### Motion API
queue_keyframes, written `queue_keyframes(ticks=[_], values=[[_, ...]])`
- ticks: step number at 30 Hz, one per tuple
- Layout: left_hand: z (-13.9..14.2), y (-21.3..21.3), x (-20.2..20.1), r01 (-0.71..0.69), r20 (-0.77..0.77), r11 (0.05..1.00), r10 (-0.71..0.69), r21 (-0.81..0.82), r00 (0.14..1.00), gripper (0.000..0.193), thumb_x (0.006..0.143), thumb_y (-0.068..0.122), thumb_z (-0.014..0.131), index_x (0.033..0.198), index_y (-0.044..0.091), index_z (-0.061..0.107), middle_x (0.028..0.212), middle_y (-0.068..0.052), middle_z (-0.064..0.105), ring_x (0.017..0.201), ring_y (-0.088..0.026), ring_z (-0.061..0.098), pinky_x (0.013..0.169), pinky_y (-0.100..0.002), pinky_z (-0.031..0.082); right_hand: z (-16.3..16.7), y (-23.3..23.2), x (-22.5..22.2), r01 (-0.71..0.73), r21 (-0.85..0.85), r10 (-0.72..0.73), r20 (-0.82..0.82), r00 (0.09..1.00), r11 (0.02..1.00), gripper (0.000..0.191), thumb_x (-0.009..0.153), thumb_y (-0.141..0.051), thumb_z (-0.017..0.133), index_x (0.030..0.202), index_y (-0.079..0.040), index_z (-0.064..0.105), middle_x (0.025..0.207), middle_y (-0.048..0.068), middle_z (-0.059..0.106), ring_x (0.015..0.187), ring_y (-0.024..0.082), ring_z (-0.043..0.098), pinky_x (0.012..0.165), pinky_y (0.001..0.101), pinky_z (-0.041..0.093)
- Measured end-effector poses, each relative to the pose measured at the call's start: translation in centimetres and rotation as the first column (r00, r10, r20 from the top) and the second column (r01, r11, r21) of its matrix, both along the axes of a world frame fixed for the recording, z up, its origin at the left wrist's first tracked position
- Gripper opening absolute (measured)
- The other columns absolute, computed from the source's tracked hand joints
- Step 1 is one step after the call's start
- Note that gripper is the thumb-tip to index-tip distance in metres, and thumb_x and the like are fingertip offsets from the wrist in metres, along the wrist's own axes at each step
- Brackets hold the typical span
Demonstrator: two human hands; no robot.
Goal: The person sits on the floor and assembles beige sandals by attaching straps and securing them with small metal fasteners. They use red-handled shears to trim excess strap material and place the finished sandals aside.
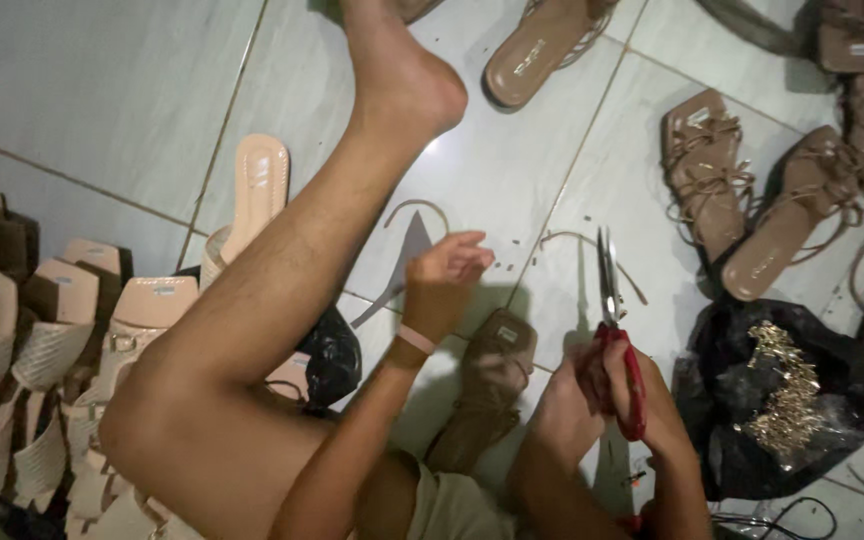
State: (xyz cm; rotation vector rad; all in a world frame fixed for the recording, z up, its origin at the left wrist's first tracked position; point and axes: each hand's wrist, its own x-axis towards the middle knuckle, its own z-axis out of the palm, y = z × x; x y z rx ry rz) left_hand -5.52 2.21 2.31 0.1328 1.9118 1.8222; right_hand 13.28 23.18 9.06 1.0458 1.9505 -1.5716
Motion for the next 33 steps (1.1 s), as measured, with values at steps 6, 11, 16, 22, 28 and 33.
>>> queue_keyframes(ticks=[6, 11, 16, 22, 28, 33], values=[[0.8, 0.0, 0.2, -0.007, -0.183, 0.97, -0.039, -0.242, 0.982, 0.036, 0.089, 0.013, 0.071, 0.124, 0.002, 0.069, 0.104, -0.017, 0.077, 0.08, -0.023, 0.078, 0.069, -0.032, 0.062, -0.5, 1.1, 1.6, 0.113, 0.085, -0.107, -0.067, 0.992, 0.99, 0.066, 0.103, -0.058, 0.034, 0.077, -0.003, 0.061, 0.056, 0.005, 0.055, 0.048, 0.018, 0.053, 0.046, 0.0326, 0.04], [2.9, -2.6, -0.9, -0.007, -0.208, 0.918, -0.082, -0.395, 0.975, 0.027, 0.09, 0.012, 0.071, 0.115, 0.004, 0.073, 0.097, -0.015, 0.078, 0.08, -0.025, 0.077, 0.072, -0.034, 0.061, -1.3, 3.2, 1.8, 0.073, 0.502, -0.015, -0.119, 0.993, 0.862, 0.047, 0.096, -0.048, 0.064, 0.107, -0.003, 0.074, 0.07, 0.012, 0.062, 0.061, 0.024, 0.059, 0.056, 0.037, 0.045], [3.7, -3.8, 1.5, 0.097, -0.432, 0.893, -0.305, -0.439, 0.849, 0.025, 0.088, 0.011, 0.072, 0.112, 0.003, 0.072, 0.1, -0.015, 0.076, 0.083, -0.029, 0.072, 0.074, -0.038, 0.058, -2.1, 5.1, 0.9, 0.104, 0.78, 0.012, -0.142, 0.99, 0.617, 0.053, 0.084, -0.039, 0.081, 0.124, -0.005, 0.074, 0.092, 0.018, 0.074, 0.082, 0.035, 0.073, 0.072, 0.0429, 0.055], [4.2, -4.6, 6.5, 0.238, -0.301, 0.862, -0.397, -0.448, 0.867, 0.031, 0.085, 0.017, 0.079, 0.112, 0.005, 0.072, 0.103, -0.015, 0.072, 0.096, -0.033, 0.069, 0.085, -0.04, 0.055, -3.8, 6.5, 0.7, 0.07, 0.918, 0.123, -0.127, 0.984, 0.391, 0.054, 0.083, -0.039, 0.086, 0.117, 0.001, 0.073, 0.103, 0.023, 0.072, 0.092, 0.04, 0.07, 0.082, 0.0449, 0.056], [4.0, -4.9, 8.5, 0.156, -0.312, 0.928, -0.267, -0.339, 0.912, 0.044, 0.077, 0.01, 0.079, 0.12, 0.007, 0.07, 0.106, -0.015, 0.069, 0.092, -0.031, 0.068, 0.081, -0.038, 0.056, -3.1, 5.4, 0.6, 0.194, 0.974, 0.229, -0.216, 0.949, 0.115, 0.054, 0.08, -0.029, 0.085, 0.12, 0.004, 0.072, 0.114, 0.026, 0.068, 0.103, 0.043, 0.064, 0.086, 0.0445, 0.051], [0.9, -4.0, 8.3, 0.126, -0.09, 0.943, -0.161, -0.307, 0.983, 0.039, 0.077, 0.01, 0.081, 0.115, 0.008, 0.07, 0.1, -0.01, 0.071, 0.079, -0.023, 0.069, 0.07, -0.034, 0.056, -3.2, 1.0, -0.6, 0.278, 0.784, 0.219, -0.46, 0.86, 0.555, 0.015, 0.092, -0.016, 0.075, 0.103, -0.007, 0.073, 0.101, 0.015, 0.067, 0.096, 0.034, 0.064, 0.088, 0.043, 0.052]])
